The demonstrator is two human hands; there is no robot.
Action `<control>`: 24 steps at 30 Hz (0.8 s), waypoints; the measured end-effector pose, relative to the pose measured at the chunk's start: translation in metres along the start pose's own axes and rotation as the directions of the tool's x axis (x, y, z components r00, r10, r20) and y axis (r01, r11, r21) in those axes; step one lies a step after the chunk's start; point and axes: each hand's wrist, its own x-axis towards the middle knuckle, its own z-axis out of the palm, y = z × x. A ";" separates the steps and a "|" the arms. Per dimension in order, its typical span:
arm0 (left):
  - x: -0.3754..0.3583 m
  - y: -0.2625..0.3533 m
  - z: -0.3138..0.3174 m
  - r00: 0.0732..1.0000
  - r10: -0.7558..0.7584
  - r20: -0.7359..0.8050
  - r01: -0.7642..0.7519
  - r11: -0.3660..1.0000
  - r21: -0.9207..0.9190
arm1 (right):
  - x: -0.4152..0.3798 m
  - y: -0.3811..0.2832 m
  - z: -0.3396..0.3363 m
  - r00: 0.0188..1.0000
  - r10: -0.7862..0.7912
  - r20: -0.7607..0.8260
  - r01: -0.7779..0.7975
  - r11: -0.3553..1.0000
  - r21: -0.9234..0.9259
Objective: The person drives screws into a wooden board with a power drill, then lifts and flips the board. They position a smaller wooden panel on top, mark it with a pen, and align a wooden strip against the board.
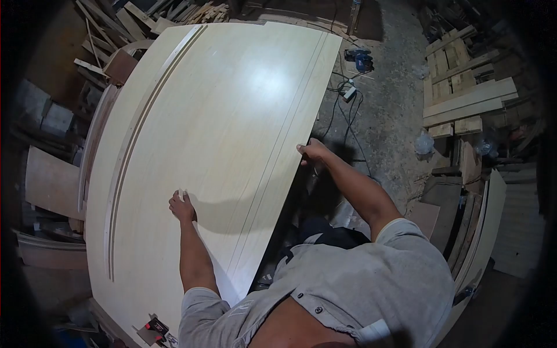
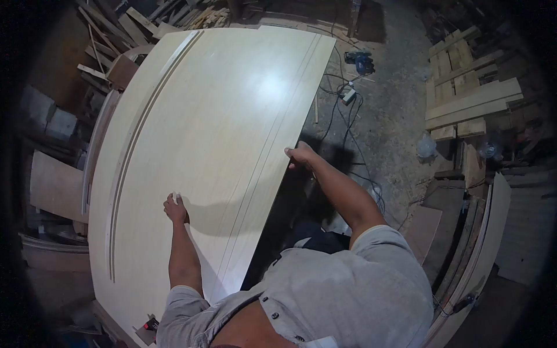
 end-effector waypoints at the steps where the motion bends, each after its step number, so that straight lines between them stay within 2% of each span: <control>1: -0.002 -0.002 -0.002 1.000 -0.008 0.003 0.008 1.000 0.003 | -0.007 0.000 0.002 1.000 -0.019 0.014 0.019 1.000 -0.006; 6: 0.003 -0.017 0.008 0.999 0.033 -0.029 -0.033 0.999 0.011 | -0.017 -0.003 0.009 0.998 -0.068 -0.002 0.068 0.998 -0.001; 8: 0.005 -0.010 0.006 0.999 -0.033 0.017 0.032 0.998 0.062 | -0.031 -0.020 0.009 0.998 0.058 0.004 -0.058 0.998 -0.022; 9: 0.005 0.000 0.002 1.000 -0.027 0.005 0.027 0.998 0.062 | -0.033 -0.024 0.007 0.999 0.046 0.006 -0.046 0.999 -0.016; 11: -0.005 0.023 -0.010 0.992 -0.121 0.028 0.113 0.973 0.200 | -0.034 -0.026 0.003 0.998 0.057 0.040 -0.059 0.997 0.045; 13: -0.015 0.059 -0.009 0.988 -0.157 -0.006 0.155 0.961 0.229 | -0.031 -0.027 -0.005 0.991 0.038 0.127 -0.040 0.999 0.012; 15: -0.034 0.097 0.006 0.983 -0.163 -0.087 0.174 0.974 0.144 | -0.017 -0.017 -0.009 0.982 -0.006 0.191 0.003 1.000 0.015; 16: -0.045 0.124 0.020 0.971 -0.164 -0.174 0.179 0.981 0.077 | -0.019 -0.018 -0.010 0.990 -0.028 0.138 0.032 0.999 -0.022; 17: -0.059 0.147 0.033 0.977 -0.131 -0.168 0.109 0.985 -0.135 | -0.019 -0.018 -0.014 0.995 -0.048 0.091 0.054 0.996 -0.065; 18: -0.072 0.171 0.055 0.972 -0.025 -0.232 -0.034 0.968 -0.248 | -0.001 -0.009 -0.020 0.967 -0.008 0.256 0.038 0.993 -0.111; 19: -0.129 0.244 0.061 0.963 -0.007 -0.270 -0.142 0.837 -0.529 | 0.000 -0.005 -0.025 0.922 0.063 0.382 0.020 0.978 -0.209; 20: -0.145 0.236 0.099 0.943 0.137 -0.303 -0.294 0.771 -0.565 | -0.001 -0.014 -0.028 0.933 0.047 0.357 0.011 0.987 -0.159; 21: -0.173 0.280 0.080 0.993 0.035 -0.109 -0.091 0.818 -0.568 | -0.002 -0.019 -0.027 0.940 0.033 0.340 0.007 0.993 -0.115; 22: -0.206 0.305 0.058 0.991 0.130 -0.012 -0.109 0.773 -0.625 | 0.008 -0.007 -0.025 0.957 -0.040 0.288 0.099 0.976 -0.194; 23: -0.238 0.327 0.037 0.983 0.177 0.042 -0.122 0.815 -0.567 | 0.019 0.005 -0.024 0.960 -0.135 0.246 0.200 0.945 -0.260; 24: -0.259 0.334 0.020 0.959 0.238 0.156 -0.104 0.803 -0.586 | 0.020 0.002 -0.024 0.945 -0.081 0.316 0.135 0.979 -0.153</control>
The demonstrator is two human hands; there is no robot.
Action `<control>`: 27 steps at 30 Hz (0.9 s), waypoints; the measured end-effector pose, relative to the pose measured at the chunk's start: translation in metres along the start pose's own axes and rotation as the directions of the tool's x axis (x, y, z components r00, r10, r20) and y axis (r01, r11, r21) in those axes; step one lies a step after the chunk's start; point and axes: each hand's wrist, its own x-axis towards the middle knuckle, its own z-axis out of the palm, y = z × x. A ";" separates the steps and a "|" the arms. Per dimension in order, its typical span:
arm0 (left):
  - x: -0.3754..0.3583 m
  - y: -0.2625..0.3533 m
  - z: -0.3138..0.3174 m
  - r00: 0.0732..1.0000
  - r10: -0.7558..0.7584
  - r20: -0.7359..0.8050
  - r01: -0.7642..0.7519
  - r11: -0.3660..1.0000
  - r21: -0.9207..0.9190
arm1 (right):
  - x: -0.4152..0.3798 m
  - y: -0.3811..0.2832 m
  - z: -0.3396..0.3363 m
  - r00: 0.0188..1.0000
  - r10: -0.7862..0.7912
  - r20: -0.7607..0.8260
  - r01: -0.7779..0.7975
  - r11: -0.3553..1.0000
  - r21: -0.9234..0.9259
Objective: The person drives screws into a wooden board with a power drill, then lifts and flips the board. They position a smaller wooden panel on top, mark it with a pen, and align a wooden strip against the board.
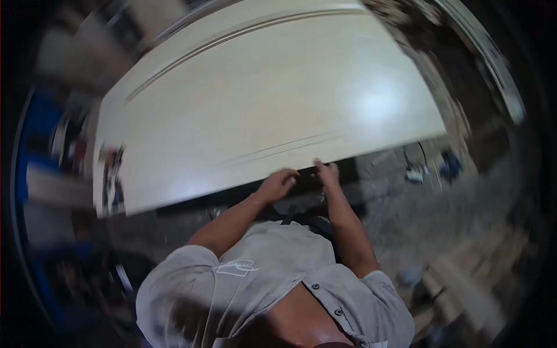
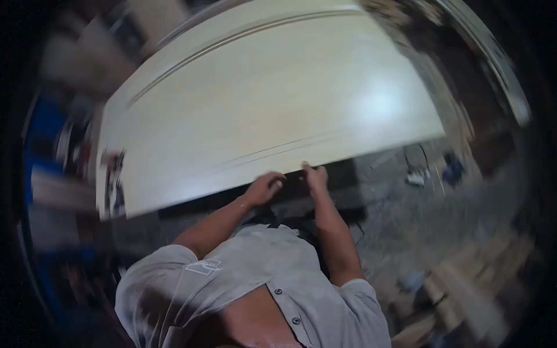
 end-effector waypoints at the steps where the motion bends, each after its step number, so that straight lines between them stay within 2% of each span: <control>1: -0.021 0.010 -0.007 0.991 -0.006 0.131 0.010 0.999 -0.034 | -0.004 -0.009 -0.001 0.996 0.047 0.079 -0.056 0.991 0.121; 2: -0.040 0.003 -0.012 0.996 -0.073 0.043 0.075 0.997 -0.030 | -0.011 -0.021 0.000 0.994 0.090 0.061 -0.095 0.992 0.081; 3: -0.059 -0.019 -0.011 0.983 -0.176 0.054 0.177 0.984 -0.007 | -0.010 -0.025 0.001 0.991 0.128 0.035 -0.130 0.991 0.043; 4: -0.081 -0.039 -0.014 0.959 -0.273 0.073 0.273 0.962 0.012 | -0.006 -0.023 0.000 0.988 0.134 0.082 -0.138 0.989 0.045; 5: -0.105 -0.057 -0.024 0.947 -0.321 0.008 0.321 0.947 0.005 | -0.002 -0.021 -0.001 0.983 0.140 0.119 -0.147 0.988 0.055; 7: -0.157 -0.082 -0.045 0.763 -0.612 -0.208 0.593 0.791 -0.152 | -0.004 -0.025 -0.001 0.980 0.145 0.133 -0.143 0.989 -0.025; 8: -0.184 -0.109 -0.044 0.682 -0.675 -0.282 0.620 0.738 -0.267 | -0.006 -0.028 -0.004 0.967 0.158 0.201 -0.144 0.986 -0.078; 9: -0.210 -0.135 -0.043 0.595 -0.728 -0.341 0.619 0.685 -0.384 | -0.010 -0.036 -0.008 0.951 0.166 0.260 -0.135 0.982 -0.132; 10: -0.236 -0.158 -0.040 0.575 -0.731 -0.369 0.603 0.683 -0.413 | -0.011 -0.041 -0.014 0.878 0.224 0.424 -0.144 0.966 -0.213; 11: -0.262 -0.178 -0.037 0.507 -0.785 -0.357 0.602 0.619 -0.505 | -0.015 -0.049 -0.015 0.775 0.285 0.564 -0.133 0.946 -0.296; 12: -0.282 -0.188 -0.034 0.440 -0.834 -0.333 0.591 0.549 -0.592 | -0.021 -0.058 -0.011 0.763 0.275 0.585 -0.095 0.943 -0.319; 14: -0.316 -0.183 -0.032 0.407 -0.842 -0.353 0.532 0.533 -0.658 | -0.033 -0.066 0.010 0.802 0.346 0.486 -0.058 0.856 -0.514; 16: -0.357 -0.189 -0.026 0.376 -0.851 -0.366 0.484 0.517 -0.706 | -0.039 -0.069 0.056 0.781 0.248 0.574 0.024 0.906 -0.424; 18: -0.395 -0.206 -0.021 0.387 -0.870 -0.305 0.419 0.461 -0.782 | -0.065 -0.082 0.131 0.769 0.122 0.628 0.126 0.934 -0.335; 19: -0.417 -0.213 -0.020 0.375 -0.872 -0.315 0.409 0.460 -0.788 | -0.071 -0.081 0.168 0.740 0.077 0.668 0.142 0.953 -0.267; 20: -0.438 -0.220 -0.021 0.355 -0.875 -0.329 0.466 0.471 -0.749 | -0.092 -0.086 0.208 0.731 0.012 0.682 0.192 0.956 -0.223; 21: -0.456 -0.233 -0.028 0.335 -0.878 -0.342 0.521 0.475 -0.709 | -0.114 -0.090 0.249 0.722 -0.001 0.692 0.198 0.958 -0.206; 23: -0.500 -0.271 -0.033 0.313 -0.882 -0.352 0.467 0.466 -0.752 | -0.147 -0.081 0.315 0.617 -0.014 0.787 0.267 0.944 -0.193; 25: -0.533 -0.290 -0.036 0.288 -0.895 -0.340 0.414 0.436 -0.799 | -0.172 -0.064 0.370 0.529 0.023 0.848 0.389 0.882 -0.266; 27: -0.558 -0.294 -0.054 0.188 -0.864 -0.467 0.390 0.502 -0.772 | -0.194 -0.049 0.408 0.483 0.072 0.873 0.455 0.831 -0.320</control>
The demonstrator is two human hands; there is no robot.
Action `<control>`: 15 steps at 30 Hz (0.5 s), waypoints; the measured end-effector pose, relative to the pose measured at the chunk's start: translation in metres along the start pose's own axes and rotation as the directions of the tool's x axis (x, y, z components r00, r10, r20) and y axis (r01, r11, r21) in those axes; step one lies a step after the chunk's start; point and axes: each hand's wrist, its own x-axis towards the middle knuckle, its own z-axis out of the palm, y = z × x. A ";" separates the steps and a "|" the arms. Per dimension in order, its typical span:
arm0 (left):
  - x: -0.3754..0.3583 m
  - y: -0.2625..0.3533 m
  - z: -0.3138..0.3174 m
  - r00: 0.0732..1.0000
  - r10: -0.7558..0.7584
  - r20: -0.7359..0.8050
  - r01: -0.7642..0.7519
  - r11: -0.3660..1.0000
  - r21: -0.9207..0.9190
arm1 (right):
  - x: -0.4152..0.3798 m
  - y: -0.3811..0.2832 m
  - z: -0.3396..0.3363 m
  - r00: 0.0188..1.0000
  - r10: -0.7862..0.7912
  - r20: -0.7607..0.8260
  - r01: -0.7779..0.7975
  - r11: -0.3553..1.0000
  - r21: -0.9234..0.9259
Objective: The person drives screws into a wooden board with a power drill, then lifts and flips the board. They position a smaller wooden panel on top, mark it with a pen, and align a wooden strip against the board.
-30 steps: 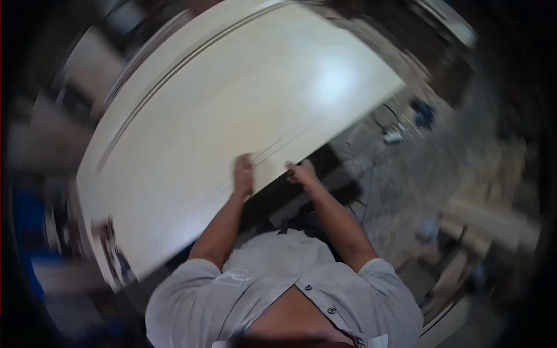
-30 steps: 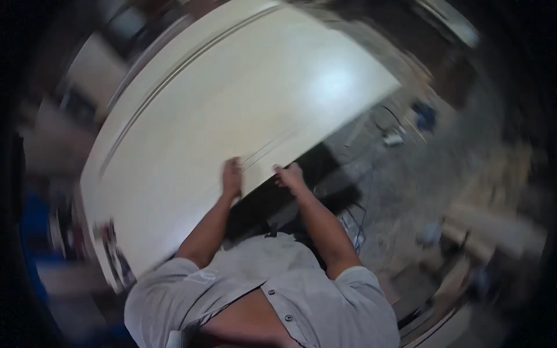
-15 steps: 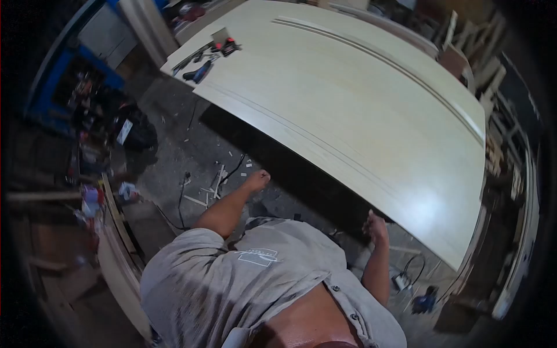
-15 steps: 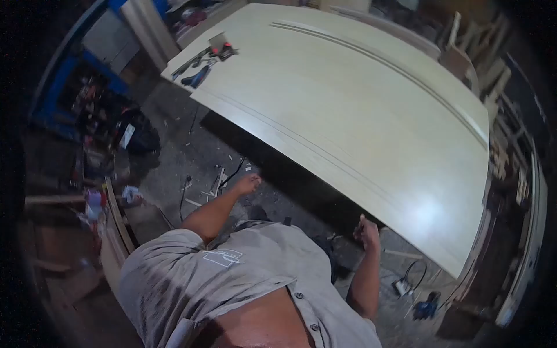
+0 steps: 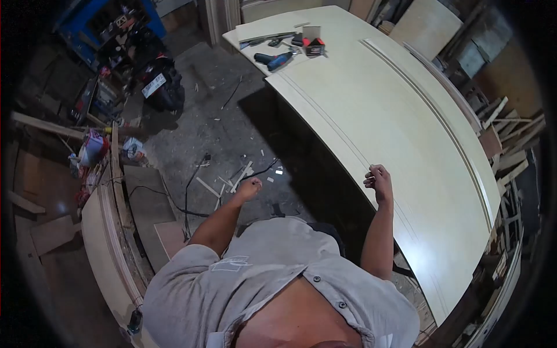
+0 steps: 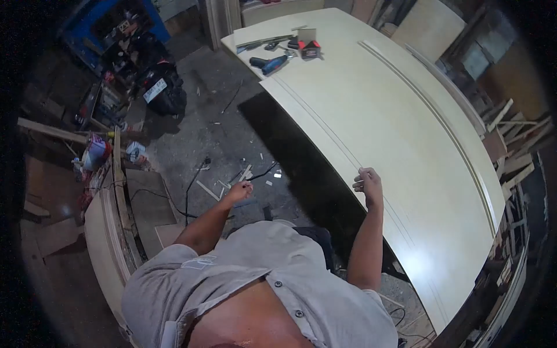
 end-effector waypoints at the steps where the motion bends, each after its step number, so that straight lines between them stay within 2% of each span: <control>1: 0.000 0.012 -0.009 0.998 -0.061 -0.015 0.059 0.990 -0.132 | 0.009 -0.006 0.015 1.000 -0.003 0.014 0.003 1.000 -0.005; 3: -0.002 0.060 -0.033 1.000 -0.012 -0.015 0.009 0.989 -0.148 | 0.031 -0.022 0.042 0.999 0.008 0.044 -0.010 0.999 0.032; 4: 0.003 0.071 -0.041 1.000 0.029 0.003 -0.028 0.987 -0.159 | 0.045 -0.027 0.051 0.998 0.009 0.056 -0.011 0.999 0.032; 6: 0.033 0.075 -0.051 1.000 -0.001 -0.025 -0.004 0.981 -0.193 | 0.076 -0.038 0.064 0.998 -0.021 0.051 0.021 1.000 -0.001; 8: 0.068 0.086 -0.064 0.994 0.104 -0.034 -0.109 0.926 -0.362 | 0.100 -0.066 0.077 0.994 -0.089 0.056 0.091 0.995 -0.031; 10: 0.085 0.127 -0.084 0.997 0.040 -0.062 -0.058 0.949 -0.309 | 0.123 -0.099 0.088 0.964 -0.263 0.050 0.266 0.959 -0.092; 13: 0.161 0.140 -0.133 0.997 0.068 -0.022 -0.072 0.960 -0.272 | 0.147 -0.162 0.101 0.794 -0.606 -0.044 0.608 0.793 0.039; 14: 0.185 0.135 -0.149 0.998 0.064 -0.027 -0.069 0.965 -0.253 | 0.163 -0.180 0.092 0.629 -0.777 -0.010 0.774 0.625 0.103; 15: 0.196 0.138 -0.164 0.999 0.035 -0.036 -0.043 0.968 -0.249 | 0.175 -0.202 0.085 0.494 -0.864 -0.092 0.866 0.480 0.144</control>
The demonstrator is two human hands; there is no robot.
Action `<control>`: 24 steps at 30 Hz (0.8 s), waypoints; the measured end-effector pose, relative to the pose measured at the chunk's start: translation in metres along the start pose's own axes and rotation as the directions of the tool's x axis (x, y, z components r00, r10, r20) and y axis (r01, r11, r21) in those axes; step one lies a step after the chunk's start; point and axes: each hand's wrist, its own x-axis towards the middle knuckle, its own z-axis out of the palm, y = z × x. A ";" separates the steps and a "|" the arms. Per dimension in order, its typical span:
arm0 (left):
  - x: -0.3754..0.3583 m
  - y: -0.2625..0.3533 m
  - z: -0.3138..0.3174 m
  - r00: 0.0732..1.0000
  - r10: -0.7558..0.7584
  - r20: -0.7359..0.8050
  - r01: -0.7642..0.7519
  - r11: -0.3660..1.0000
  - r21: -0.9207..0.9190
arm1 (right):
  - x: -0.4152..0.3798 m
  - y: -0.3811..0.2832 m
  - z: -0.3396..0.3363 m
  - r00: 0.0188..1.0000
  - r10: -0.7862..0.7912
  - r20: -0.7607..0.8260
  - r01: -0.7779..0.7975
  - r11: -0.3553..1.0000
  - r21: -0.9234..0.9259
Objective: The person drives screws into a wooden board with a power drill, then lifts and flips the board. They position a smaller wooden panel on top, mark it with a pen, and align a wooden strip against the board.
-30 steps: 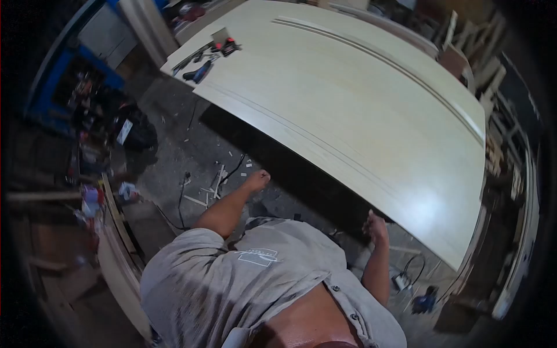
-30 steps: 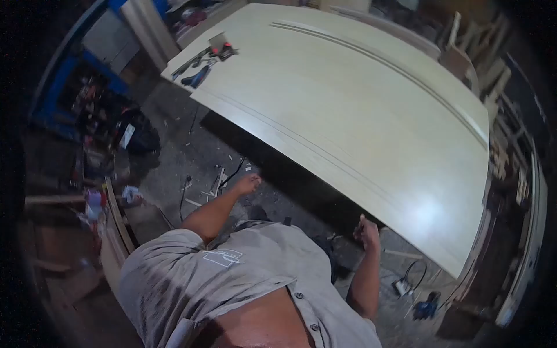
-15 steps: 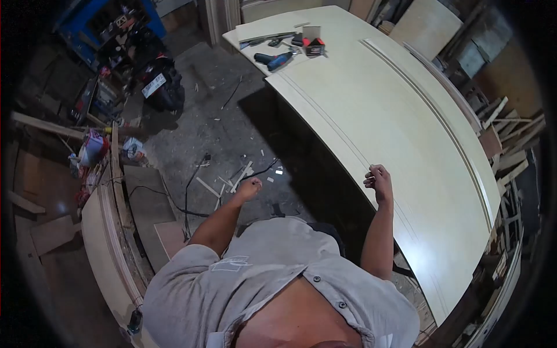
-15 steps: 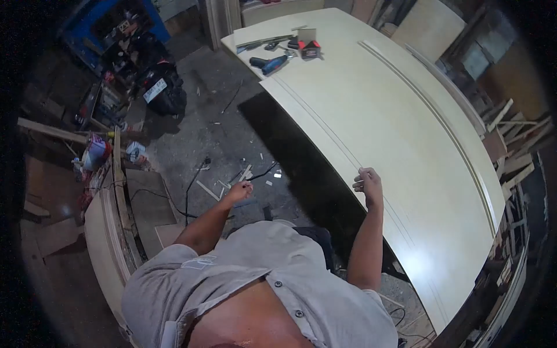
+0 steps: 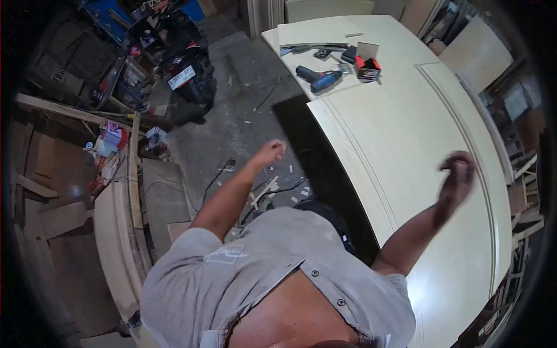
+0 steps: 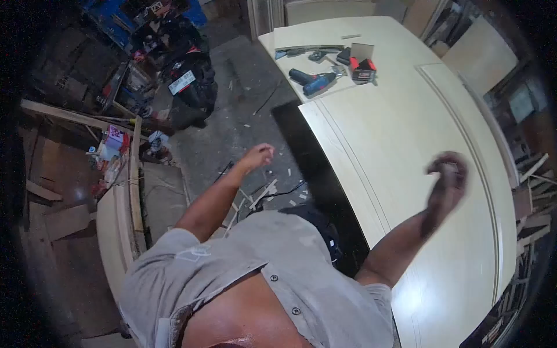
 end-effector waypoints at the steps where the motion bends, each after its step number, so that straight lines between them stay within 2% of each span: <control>1: 0.014 0.016 -0.017 0.996 -0.069 -0.062 0.067 0.997 -0.036 | 0.022 -0.008 0.002 0.966 -0.251 -0.054 0.248 0.967 -0.062; 3: 0.046 0.042 -0.053 0.981 -0.143 -0.130 0.138 0.989 -0.044 | 0.064 -0.042 0.006 0.800 -0.589 -0.116 0.570 0.806 -0.159; 5: 0.078 0.059 -0.084 0.975 -0.127 -0.182 0.120 0.992 -0.048 | 0.099 -0.083 0.038 0.532 -0.843 -0.082 0.811 0.535 -0.236; 7: 0.100 0.074 -0.107 0.970 -0.153 -0.190 0.138 0.986 -0.092 | 0.127 -0.114 0.082 0.301 -0.953 -0.026 0.926 0.298 -0.233; 8: 0.106 0.075 -0.116 0.965 -0.170 -0.200 0.140 0.978 -0.152 | 0.138 -0.125 0.103 0.256 -0.967 -0.008 0.947 0.252 -0.200; 9: 0.118 0.072 -0.125 0.965 -0.188 -0.184 0.163 0.977 -0.140 | 0.148 -0.131 0.109 0.193 -0.979 0.059 0.953 0.174 -0.247; 11: 0.157 0.071 -0.142 0.956 -0.231 -0.182 0.201 0.965 -0.171 | 0.148 -0.121 0.115 0.192 -0.966 0.170 0.937 0.130 -0.323; 12: 0.174 0.080 -0.146 0.960 -0.238 -0.150 0.217 0.965 -0.147 | 0.149 -0.115 0.120 0.203 -0.956 0.214 0.926 0.116 -0.358; 14: 0.206 0.097 -0.155 0.947 -0.235 -0.218 0.219 0.971 -0.096 | 0.150 -0.103 0.133 0.233 -0.932 0.278 0.900 0.098 -0.425; 15: 0.227 0.101 -0.162 0.953 -0.239 -0.184 0.229 0.970 -0.075 | 0.151 -0.097 0.140 0.249 -0.918 0.307 0.883 0.085 -0.462; 18: 0.317 0.126 -0.203 0.965 -0.202 -0.165 0.199 0.979 -0.037 | 0.150 -0.077 0.175 0.300 -0.873 0.384 0.817 0.027 -0.576; 20: 0.396 0.134 -0.235 0.978 -0.123 -0.168 0.100 0.985 -0.139 | 0.148 -0.061 0.208 0.337 -0.840 0.426 0.759 -0.026 -0.651; 21: 0.435 0.141 -0.246 0.986 -0.107 -0.125 0.093 0.989 -0.119 | 0.144 -0.051 0.229 0.356 -0.823 0.442 0.722 -0.058 -0.690; 23: 0.509 0.158 -0.274 0.979 -0.045 -0.198 0.008 0.983 -0.185 | 0.141 -0.033 0.260 0.417 -0.791 0.448 0.625 -0.109 -0.773; 24: 0.552 0.155 -0.293 0.987 -0.022 -0.159 -0.013 0.977 -0.215 | 0.136 -0.023 0.272 0.447 -0.777 0.444 0.559 -0.145 -0.816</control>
